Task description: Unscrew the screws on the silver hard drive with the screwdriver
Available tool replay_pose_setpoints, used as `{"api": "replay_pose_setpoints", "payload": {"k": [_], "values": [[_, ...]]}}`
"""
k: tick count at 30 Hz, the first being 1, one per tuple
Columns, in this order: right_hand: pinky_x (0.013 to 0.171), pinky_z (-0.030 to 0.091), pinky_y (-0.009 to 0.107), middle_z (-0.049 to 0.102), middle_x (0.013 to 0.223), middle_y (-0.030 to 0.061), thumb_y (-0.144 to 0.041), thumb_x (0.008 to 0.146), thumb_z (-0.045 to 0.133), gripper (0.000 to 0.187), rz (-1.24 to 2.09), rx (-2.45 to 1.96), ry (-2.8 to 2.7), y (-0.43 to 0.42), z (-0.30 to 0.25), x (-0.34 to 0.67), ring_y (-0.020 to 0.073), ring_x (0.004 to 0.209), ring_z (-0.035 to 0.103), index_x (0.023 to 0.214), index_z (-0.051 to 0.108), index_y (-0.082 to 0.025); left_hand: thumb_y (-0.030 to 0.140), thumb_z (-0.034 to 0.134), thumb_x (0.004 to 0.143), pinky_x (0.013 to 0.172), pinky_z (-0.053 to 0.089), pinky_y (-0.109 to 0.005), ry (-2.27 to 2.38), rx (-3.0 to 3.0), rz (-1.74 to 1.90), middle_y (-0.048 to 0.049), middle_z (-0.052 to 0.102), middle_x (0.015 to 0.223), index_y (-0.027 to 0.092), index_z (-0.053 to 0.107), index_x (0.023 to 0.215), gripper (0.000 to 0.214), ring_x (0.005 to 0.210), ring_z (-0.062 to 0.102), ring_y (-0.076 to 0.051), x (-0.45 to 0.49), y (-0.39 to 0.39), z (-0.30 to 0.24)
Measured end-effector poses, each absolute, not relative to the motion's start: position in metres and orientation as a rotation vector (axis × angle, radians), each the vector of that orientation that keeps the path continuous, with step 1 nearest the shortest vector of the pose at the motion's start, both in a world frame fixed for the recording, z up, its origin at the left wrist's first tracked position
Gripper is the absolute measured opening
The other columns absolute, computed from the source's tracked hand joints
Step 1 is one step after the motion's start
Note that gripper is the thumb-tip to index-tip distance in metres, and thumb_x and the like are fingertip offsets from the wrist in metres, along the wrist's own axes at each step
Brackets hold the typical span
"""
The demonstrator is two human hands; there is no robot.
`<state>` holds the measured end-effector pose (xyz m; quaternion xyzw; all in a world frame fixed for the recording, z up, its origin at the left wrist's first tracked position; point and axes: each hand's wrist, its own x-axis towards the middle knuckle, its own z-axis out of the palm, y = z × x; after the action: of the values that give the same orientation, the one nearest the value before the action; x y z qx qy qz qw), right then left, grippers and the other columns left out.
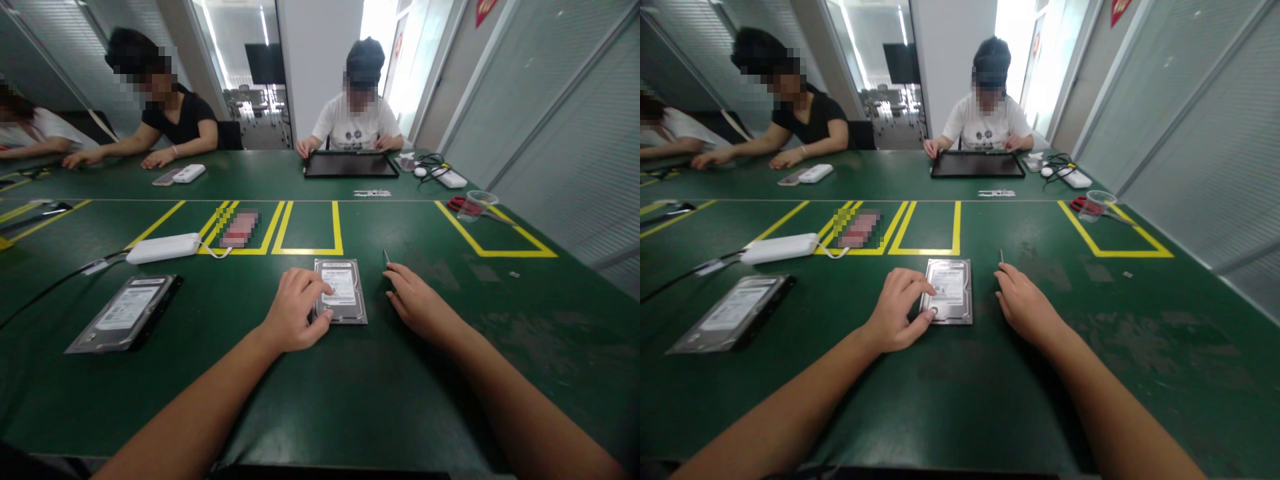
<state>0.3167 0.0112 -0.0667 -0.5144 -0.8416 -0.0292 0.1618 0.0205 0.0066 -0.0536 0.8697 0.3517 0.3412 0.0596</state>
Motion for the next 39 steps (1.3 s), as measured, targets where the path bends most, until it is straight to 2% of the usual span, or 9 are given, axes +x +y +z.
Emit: {"api": "replay_pose_setpoints", "payload": {"k": [3, 8, 13, 18, 23, 28, 34, 39], "values": [[0.112, 0.046, 0.049, 0.048, 0.144, 0.0254, -0.018, 0.096, 0.044, 0.040, -0.118, -1.486, -2.438, 0.009, -0.068, 0.316, 0.0336, 0.131, 0.052, 0.132, 0.054, -0.004, 0.032, 0.059, 0.084, 0.090, 0.034, -0.046, 1.117, 2.731, 1.068, -0.0101, 0.062, 0.108, 0.019, 0.065, 0.105, 0.025, 0.103, 0.050, -0.029, 0.029, 0.001, -0.054], [0.110, 0.047, 0.048, 0.048, 0.143, 0.0270, -0.017, 0.095, 0.046, 0.040, -0.174, -1.498, -2.495, 0.007, -0.068, 0.315, 0.0343, 0.129, 0.054, 0.131, 0.055, -0.002, 0.034, 0.058, 0.088, 0.092, 0.032, -0.048, 1.024, 2.820, 0.970, -0.0091, 0.069, 0.113, 0.020, 0.066, 0.112, 0.029, 0.107, 0.052, -0.030, 0.037, -0.005, -0.052], [0.108, 0.050, 0.048, 0.049, 0.143, 0.0268, -0.015, 0.094, 0.047, 0.039, -0.171, -1.533, -2.527, 0.005, -0.065, 0.316, 0.0346, 0.128, 0.056, 0.130, 0.057, -0.003, 0.034, 0.057, 0.091, 0.097, 0.029, -0.051, 0.954, 2.839, 0.871, -0.0084, 0.071, 0.120, 0.021, 0.066, 0.121, 0.034, 0.120, 0.052, -0.033, 0.035, -0.003, -0.050], [0.100, 0.055, 0.046, 0.052, 0.140, 0.0256, -0.015, 0.094, 0.043, 0.035, -0.153, -1.562, -2.555, 0.000, -0.060, 0.321, 0.0323, 0.117, 0.063, 0.123, 0.061, -0.005, 0.033, 0.056, 0.093, 0.101, 0.027, -0.052, 0.902, 2.843, 0.796, -0.0075, 0.070, 0.125, 0.021, 0.068, 0.118, 0.030, 0.131, 0.049, -0.034, 0.032, 0.000, -0.053], [0.098, 0.055, 0.047, 0.055, 0.136, 0.0226, -0.019, 0.094, 0.045, 0.033, -0.210, -1.610, -2.556, -0.004, -0.054, 0.321, 0.0326, 0.117, 0.062, 0.120, 0.063, -0.010, 0.032, 0.057, 0.092, 0.101, 0.027, -0.052, 0.913, 2.810, 0.778, -0.0068, 0.072, 0.123, 0.022, 0.069, 0.117, 0.029, 0.130, 0.050, -0.033, 0.032, 0.002, -0.055], [0.094, 0.056, 0.050, 0.053, 0.138, 0.0234, -0.024, 0.094, 0.048, 0.038, -0.209, -1.686, -2.568, -0.006, -0.049, 0.323, 0.0359, 0.119, 0.060, 0.127, 0.060, -0.010, 0.031, 0.058, 0.090, 0.100, 0.028, -0.052, 0.897, 2.803, 0.782, -0.0057, 0.072, 0.123, 0.022, 0.069, 0.118, 0.031, 0.126, 0.051, -0.033, 0.030, 0.002, -0.055], [0.093, 0.056, 0.051, 0.053, 0.138, 0.0217, -0.027, 0.094, 0.049, 0.039, -0.143, -1.654, -2.562, -0.006, -0.050, 0.327, 0.0354, 0.118, 0.060, 0.129, 0.059, -0.013, 0.030, 0.058, 0.090, 0.100, 0.029, -0.052, 0.881, 2.795, 0.790, -0.0071, 0.071, 0.123, 0.022, 0.069, 0.119, 0.032, 0.124, 0.052, -0.033, 0.029, 0.003, -0.056], [0.097, 0.054, 0.049, 0.051, 0.139, 0.0222, -0.022, 0.097, 0.040, 0.040, -0.093, -1.621, -2.569, -0.003, -0.055, 0.333, 0.0333, 0.121, 0.058, 0.132, 0.057, -0.011, 0.029, 0.057, 0.090, 0.101, 0.030, -0.051, 0.855, 2.791, 0.783, -0.0087, 0.071, 0.124, 0.021, 0.068, 0.119, 0.032, 0.125, 0.054, -0.032, 0.029, 0.003, -0.055]]}}
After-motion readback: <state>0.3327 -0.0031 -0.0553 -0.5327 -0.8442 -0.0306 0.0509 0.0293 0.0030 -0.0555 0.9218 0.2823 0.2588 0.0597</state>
